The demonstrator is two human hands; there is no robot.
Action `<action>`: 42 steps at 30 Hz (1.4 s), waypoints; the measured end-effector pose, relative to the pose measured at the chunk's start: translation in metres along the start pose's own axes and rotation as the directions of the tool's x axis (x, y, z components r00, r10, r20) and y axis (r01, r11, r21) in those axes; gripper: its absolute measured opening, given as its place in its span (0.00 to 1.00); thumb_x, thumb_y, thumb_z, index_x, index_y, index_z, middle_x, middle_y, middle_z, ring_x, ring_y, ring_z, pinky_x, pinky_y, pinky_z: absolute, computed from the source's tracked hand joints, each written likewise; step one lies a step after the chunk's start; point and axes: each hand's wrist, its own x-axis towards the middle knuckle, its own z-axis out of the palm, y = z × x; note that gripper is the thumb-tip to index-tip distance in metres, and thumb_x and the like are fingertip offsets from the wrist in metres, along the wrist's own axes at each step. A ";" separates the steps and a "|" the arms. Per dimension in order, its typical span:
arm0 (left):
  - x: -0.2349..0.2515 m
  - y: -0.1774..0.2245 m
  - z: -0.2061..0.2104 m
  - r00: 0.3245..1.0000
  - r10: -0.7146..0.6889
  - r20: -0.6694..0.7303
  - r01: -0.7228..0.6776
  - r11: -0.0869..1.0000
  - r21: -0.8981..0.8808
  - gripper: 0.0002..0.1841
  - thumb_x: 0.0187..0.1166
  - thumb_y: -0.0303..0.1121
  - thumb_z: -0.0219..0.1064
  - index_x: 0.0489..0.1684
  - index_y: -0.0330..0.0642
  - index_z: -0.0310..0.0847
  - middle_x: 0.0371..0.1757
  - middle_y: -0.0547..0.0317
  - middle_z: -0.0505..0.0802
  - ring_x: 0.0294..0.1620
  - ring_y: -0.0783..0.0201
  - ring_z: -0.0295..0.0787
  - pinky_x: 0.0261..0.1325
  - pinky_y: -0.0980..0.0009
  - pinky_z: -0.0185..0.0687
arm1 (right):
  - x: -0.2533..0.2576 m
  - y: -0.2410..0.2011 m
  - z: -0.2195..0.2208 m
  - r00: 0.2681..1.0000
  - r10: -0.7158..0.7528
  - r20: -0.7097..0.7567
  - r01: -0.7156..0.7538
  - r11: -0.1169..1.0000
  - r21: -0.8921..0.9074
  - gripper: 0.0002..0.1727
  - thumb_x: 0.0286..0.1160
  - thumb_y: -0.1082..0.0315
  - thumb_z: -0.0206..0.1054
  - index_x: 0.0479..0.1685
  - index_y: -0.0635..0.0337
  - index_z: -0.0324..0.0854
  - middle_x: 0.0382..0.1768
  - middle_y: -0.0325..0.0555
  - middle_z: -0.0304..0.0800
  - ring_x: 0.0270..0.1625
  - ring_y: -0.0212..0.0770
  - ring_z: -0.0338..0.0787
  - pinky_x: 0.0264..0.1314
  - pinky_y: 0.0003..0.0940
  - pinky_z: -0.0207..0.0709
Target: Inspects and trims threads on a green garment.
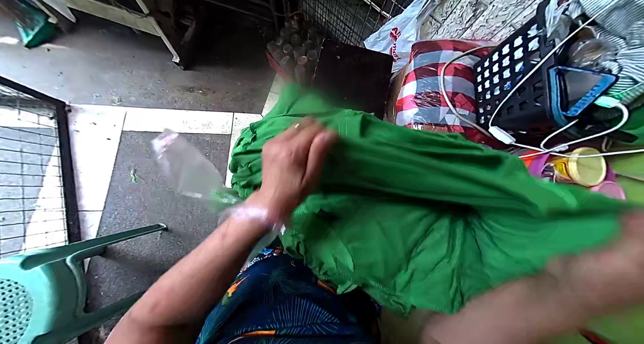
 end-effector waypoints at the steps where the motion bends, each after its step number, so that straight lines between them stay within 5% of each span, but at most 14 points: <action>1: 0.014 -0.012 0.015 0.995 -0.091 0.047 0.091 0.996 0.009 0.27 0.94 0.38 0.45 0.26 0.29 0.81 0.24 0.46 0.85 0.29 0.55 0.85 0.35 0.58 0.78 | 0.011 0.022 0.016 0.991 -0.001 0.137 0.011 0.997 -0.073 0.20 0.87 0.68 0.58 0.62 0.81 0.70 0.55 0.52 0.82 0.57 0.31 0.82 0.64 0.28 0.77; 5: 0.056 -0.062 0.053 0.867 -0.391 0.310 0.430 0.900 -0.069 0.30 0.95 0.44 0.43 0.29 0.28 0.80 0.25 0.47 0.82 0.32 0.54 0.81 0.43 0.49 0.74 | 0.012 0.084 0.086 0.864 0.278 0.420 -0.209 0.956 -0.204 0.22 0.89 0.63 0.60 0.64 0.78 0.73 0.59 0.67 0.83 0.63 0.53 0.84 0.69 0.51 0.76; 8: 0.055 -0.088 0.053 0.835 -0.349 0.425 0.440 0.888 -0.136 0.28 0.94 0.43 0.44 0.42 0.28 0.85 0.35 0.47 0.88 0.40 0.59 0.84 0.52 0.54 0.78 | 0.012 0.082 0.089 0.827 0.364 0.429 -0.265 0.924 -0.275 0.17 0.87 0.63 0.62 0.56 0.72 0.74 0.50 0.55 0.81 0.55 0.42 0.81 0.62 0.44 0.74; 10: 0.036 -0.098 0.052 0.864 -0.218 0.454 0.303 0.945 -0.122 0.24 0.88 0.43 0.56 0.44 0.25 0.85 0.37 0.41 0.90 0.42 0.51 0.88 0.53 0.48 0.80 | 0.009 0.082 0.088 0.817 0.377 0.437 -0.272 0.919 -0.284 0.16 0.87 0.63 0.62 0.54 0.71 0.74 0.48 0.54 0.81 0.52 0.39 0.80 0.60 0.43 0.74; 14: -0.012 -0.119 0.048 0.900 0.050 0.432 -0.047 0.999 -0.018 0.29 0.76 0.51 0.69 0.38 0.23 0.86 0.46 0.29 0.91 0.54 0.32 0.90 0.59 0.38 0.80 | 0.010 0.082 0.088 0.804 0.401 0.439 -0.281 0.907 -0.315 0.16 0.88 0.60 0.62 0.54 0.68 0.74 0.47 0.51 0.80 0.50 0.38 0.79 0.58 0.42 0.74; 17: -0.021 -0.120 0.026 0.918 -0.127 0.377 0.128 0.992 0.021 0.19 0.86 0.35 0.62 0.39 0.21 0.85 0.41 0.33 0.91 0.47 0.39 0.91 0.55 0.41 0.82 | 0.010 0.085 0.088 0.831 0.356 0.427 -0.277 0.931 -0.237 0.17 0.86 0.60 0.63 0.55 0.67 0.75 0.48 0.46 0.80 0.51 0.31 0.79 0.59 0.35 0.74; 21: 0.021 -0.097 0.018 0.894 -0.402 0.199 0.422 0.904 -0.071 0.21 0.93 0.39 0.51 0.52 0.28 0.84 0.41 0.46 0.90 0.42 0.63 0.86 0.54 0.61 0.80 | 0.004 0.084 0.092 0.939 0.200 0.280 -0.194 0.980 -0.049 0.13 0.86 0.64 0.60 0.54 0.66 0.73 0.47 0.37 0.75 0.50 0.21 0.77 0.59 0.22 0.73; 24: 0.060 -0.097 0.041 0.939 -0.345 0.021 0.345 0.939 -0.003 0.22 0.91 0.42 0.53 0.39 0.31 0.83 0.32 0.50 0.87 0.36 0.61 0.84 0.47 0.60 0.77 | 0.000 0.084 0.099 0.985 0.087 0.149 -0.072 0.992 -0.100 0.11 0.86 0.67 0.57 0.49 0.69 0.72 0.43 0.39 0.73 0.48 0.23 0.76 0.57 0.21 0.72; 26: 0.073 -0.113 0.058 0.953 -0.303 0.026 0.293 0.938 0.183 0.22 0.89 0.44 0.57 0.45 0.31 0.87 0.43 0.38 0.91 0.50 0.44 0.90 0.56 0.47 0.80 | 0.001 0.084 0.097 0.961 0.126 0.246 -0.063 0.967 -0.248 0.17 0.88 0.65 0.57 0.55 0.77 0.74 0.49 0.58 0.80 0.53 0.40 0.81 0.62 0.34 0.74; 29: 0.065 -0.142 0.084 0.772 -0.536 0.340 0.385 0.822 0.420 0.26 0.88 0.45 0.59 0.73 0.32 0.76 0.71 0.23 0.81 0.75 0.25 0.75 0.73 0.31 0.68 | 0.013 0.080 0.106 0.788 0.343 0.511 -0.087 0.884 -0.459 0.22 0.88 0.63 0.61 0.62 0.80 0.78 0.59 0.77 0.84 0.65 0.68 0.84 0.70 0.65 0.72; 31: 0.058 -0.152 0.098 0.626 -0.637 0.450 0.398 0.757 0.518 0.25 0.92 0.44 0.53 0.76 0.34 0.75 0.72 0.26 0.81 0.77 0.26 0.74 0.71 0.30 0.70 | 0.018 0.073 0.115 0.736 0.411 0.537 -0.087 0.845 -0.528 0.21 0.89 0.62 0.62 0.62 0.76 0.79 0.58 0.76 0.85 0.65 0.70 0.84 0.70 0.69 0.69; 33: 0.057 -0.156 0.096 0.592 -0.617 0.518 0.388 0.782 0.488 0.23 0.94 0.41 0.49 0.78 0.37 0.74 0.74 0.31 0.81 0.78 0.31 0.75 0.73 0.33 0.70 | 0.018 0.074 0.117 0.744 0.408 0.529 -0.086 0.843 -0.531 0.21 0.89 0.61 0.61 0.59 0.76 0.79 0.54 0.74 0.86 0.61 0.66 0.85 0.67 0.66 0.70; 38: 0.050 -0.147 0.055 0.662 -0.520 0.539 0.384 0.854 0.352 0.23 0.94 0.38 0.48 0.81 0.35 0.70 0.73 0.29 0.82 0.75 0.31 0.79 0.75 0.34 0.69 | 0.006 0.073 0.107 0.811 0.334 0.480 -0.093 0.884 -0.459 0.22 0.90 0.60 0.58 0.58 0.77 0.79 0.52 0.70 0.86 0.57 0.55 0.85 0.66 0.52 0.73; 42: 0.020 -0.145 0.010 0.795 -0.510 0.330 0.463 0.860 0.214 0.23 0.88 0.35 0.60 0.77 0.30 0.72 0.71 0.27 0.82 0.74 0.31 0.78 0.77 0.37 0.68 | 0.004 0.058 0.094 0.837 0.278 0.470 -0.062 0.904 -0.424 0.24 0.89 0.57 0.58 0.59 0.77 0.78 0.54 0.68 0.85 0.57 0.47 0.84 0.66 0.42 0.74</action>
